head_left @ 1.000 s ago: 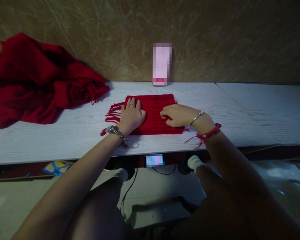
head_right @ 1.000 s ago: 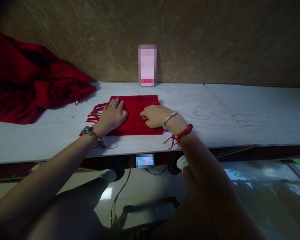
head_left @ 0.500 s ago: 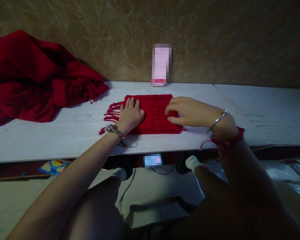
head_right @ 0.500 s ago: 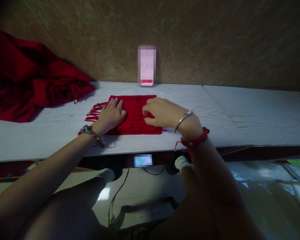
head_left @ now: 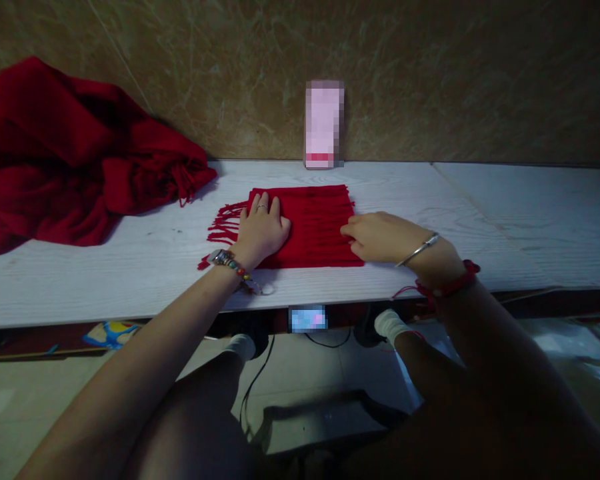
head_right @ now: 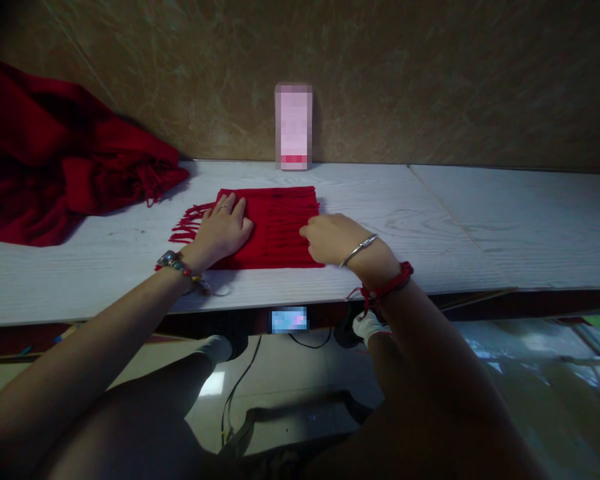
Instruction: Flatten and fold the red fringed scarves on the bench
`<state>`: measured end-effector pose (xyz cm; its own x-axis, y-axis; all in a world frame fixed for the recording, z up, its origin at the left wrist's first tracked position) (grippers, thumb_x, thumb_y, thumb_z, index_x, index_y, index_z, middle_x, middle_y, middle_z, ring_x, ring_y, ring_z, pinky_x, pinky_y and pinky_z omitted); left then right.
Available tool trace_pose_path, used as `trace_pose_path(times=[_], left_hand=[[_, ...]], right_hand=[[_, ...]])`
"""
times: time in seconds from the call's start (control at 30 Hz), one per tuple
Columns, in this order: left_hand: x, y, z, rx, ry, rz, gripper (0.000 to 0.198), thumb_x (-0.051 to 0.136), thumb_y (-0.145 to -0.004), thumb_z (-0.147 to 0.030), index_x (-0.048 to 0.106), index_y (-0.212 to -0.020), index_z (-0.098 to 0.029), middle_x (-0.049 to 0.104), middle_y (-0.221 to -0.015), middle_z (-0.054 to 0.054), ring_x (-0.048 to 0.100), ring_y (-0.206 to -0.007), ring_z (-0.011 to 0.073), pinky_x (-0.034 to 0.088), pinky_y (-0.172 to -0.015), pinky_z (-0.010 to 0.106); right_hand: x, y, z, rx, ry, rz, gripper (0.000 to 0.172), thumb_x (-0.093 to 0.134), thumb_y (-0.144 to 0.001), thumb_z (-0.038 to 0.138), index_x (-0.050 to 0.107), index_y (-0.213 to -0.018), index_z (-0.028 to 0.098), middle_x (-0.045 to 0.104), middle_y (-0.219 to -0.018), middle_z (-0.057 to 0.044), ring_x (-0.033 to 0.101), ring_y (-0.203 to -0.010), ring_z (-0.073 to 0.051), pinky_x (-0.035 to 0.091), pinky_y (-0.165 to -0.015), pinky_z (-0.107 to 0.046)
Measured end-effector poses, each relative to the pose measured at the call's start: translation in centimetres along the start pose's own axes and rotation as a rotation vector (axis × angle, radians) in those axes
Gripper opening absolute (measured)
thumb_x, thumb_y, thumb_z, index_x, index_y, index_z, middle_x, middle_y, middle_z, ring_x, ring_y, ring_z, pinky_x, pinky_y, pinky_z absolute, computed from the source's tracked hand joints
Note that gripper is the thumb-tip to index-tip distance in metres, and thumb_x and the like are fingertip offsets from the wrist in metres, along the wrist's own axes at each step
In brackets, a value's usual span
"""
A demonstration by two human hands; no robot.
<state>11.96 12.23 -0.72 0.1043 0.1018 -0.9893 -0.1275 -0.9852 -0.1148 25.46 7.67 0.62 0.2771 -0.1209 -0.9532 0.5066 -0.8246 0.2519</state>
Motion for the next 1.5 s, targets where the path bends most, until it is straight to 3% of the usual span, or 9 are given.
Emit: trace_pose_path(times=[0.1,0.2,0.33,0.53,0.73,0.9,1.0,1.23,1.5], left_hand=[[-0.1,0.1,0.0,-0.001,-0.016,0.003,0.058,0.025,-0.088,-0.029,0.035,-0.141,-0.008,0.031,-0.149,0.016,0.024,-0.139,0.0276,0.029,-0.109,0.048],[-0.2,0.1,-0.1,0.001,-0.016,0.000,0.057,0.025,-0.088,-0.028,0.035,-0.140,-0.008,0.031,-0.149,0.017,0.024,-0.139,0.0277,0.029,-0.109,0.048],[-0.3,0.2,-0.1,0.014,-0.003,-0.007,0.057,0.025,-0.087,-0.027,0.036,-0.139,-0.007,0.031,-0.148,0.018,0.025,-0.139,0.0285,0.029,-0.108,0.049],[-0.1,0.1,0.1,0.011,0.013,-0.009,0.057,0.025,-0.087,-0.028,0.036,-0.139,-0.007,0.031,-0.148,0.019,0.025,-0.139,0.0294,0.029,-0.108,0.051],[-0.1,0.1,0.1,0.021,0.030,-0.010,0.058,0.024,-0.087,-0.029,0.037,-0.138,-0.007,0.031,-0.148,0.019,0.025,-0.138,0.0298,0.029,-0.107,0.052],[-0.1,0.0,0.1,0.023,0.046,-0.019,0.057,0.024,-0.086,-0.029,0.039,-0.137,-0.008,0.032,-0.148,0.019,0.026,-0.138,0.0292,0.029,-0.107,0.052],[-0.1,0.0,0.1,0.027,0.039,-0.026,0.057,0.025,-0.086,-0.029,0.039,-0.137,-0.008,0.032,-0.148,0.019,0.026,-0.138,0.0296,0.029,-0.107,0.053],[-0.1,0.2,0.1,0.028,-0.008,-0.015,0.056,0.025,-0.088,-0.030,0.036,-0.141,-0.015,0.031,-0.149,0.015,0.024,-0.139,0.0299,0.030,-0.106,0.053],[0.3,0.0,0.2,0.016,-0.010,0.028,0.055,0.025,-0.089,-0.033,0.034,-0.143,-0.024,0.029,-0.151,0.012,0.023,-0.139,0.0316,0.030,-0.105,0.056]], right_hand=[[0.6,1.1,-2.4,0.133,-0.017,0.108,0.030,0.042,-0.081,0.015,0.066,-0.099,0.015,0.069,-0.090,-0.013,0.061,-0.077,-0.023,0.041,-0.063,-0.034],[-0.8,1.7,-2.7,0.128,0.003,0.024,0.028,0.040,-0.083,0.017,0.066,-0.095,0.015,0.068,-0.086,-0.011,0.060,-0.076,-0.022,0.041,-0.066,-0.033],[-3.4,1.4,1.3,-0.095,-0.019,-0.197,0.025,0.043,-0.085,0.018,0.064,-0.097,0.014,0.065,-0.096,-0.011,0.057,-0.086,-0.021,0.040,-0.074,-0.032],[-2.0,-0.3,5.5,-0.258,-0.041,-0.217,0.024,0.046,-0.084,0.015,0.064,-0.099,0.013,0.064,-0.099,-0.011,0.054,-0.092,-0.022,0.038,-0.076,-0.032],[-0.7,-0.1,2.2,-0.111,0.016,-0.071,0.026,0.045,-0.083,0.019,0.067,-0.096,0.015,0.067,-0.095,-0.011,0.059,-0.086,-0.022,0.039,-0.071,-0.033],[0.1,1.7,-3.5,0.210,0.011,0.085,0.029,0.045,-0.081,0.023,0.069,-0.098,0.020,0.070,-0.088,-0.010,0.061,-0.075,-0.022,0.039,-0.061,-0.032],[-1.4,2.4,-5.3,0.355,0.051,0.010,0.031,0.043,-0.083,0.024,0.069,-0.100,0.017,0.069,-0.091,-0.012,0.061,-0.080,-0.024,0.041,-0.063,-0.034],[-5.4,-2.2,-0.6,0.100,-0.096,-0.482,0.034,0.042,-0.086,0.020,0.061,-0.114,0.013,0.060,-0.115,-0.014,0.051,-0.107,-0.025,0.039,-0.086,-0.037],[-1.2,-7.1,-2.7,0.015,-0.198,-0.264,0.040,0.040,-0.089,0.021,0.057,-0.125,0.019,0.056,-0.132,-0.009,0.050,-0.118,-0.021,0.039,-0.096,-0.036]])
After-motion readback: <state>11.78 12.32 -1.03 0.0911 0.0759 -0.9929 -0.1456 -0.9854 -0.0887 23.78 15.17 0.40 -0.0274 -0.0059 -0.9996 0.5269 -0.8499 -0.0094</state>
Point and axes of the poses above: each hand's wrist, its own y-axis away from the middle knuckle, its own x-axis out of the palm, z = x × y, the point moved 10 cm from there along -y, towards the middle knuckle
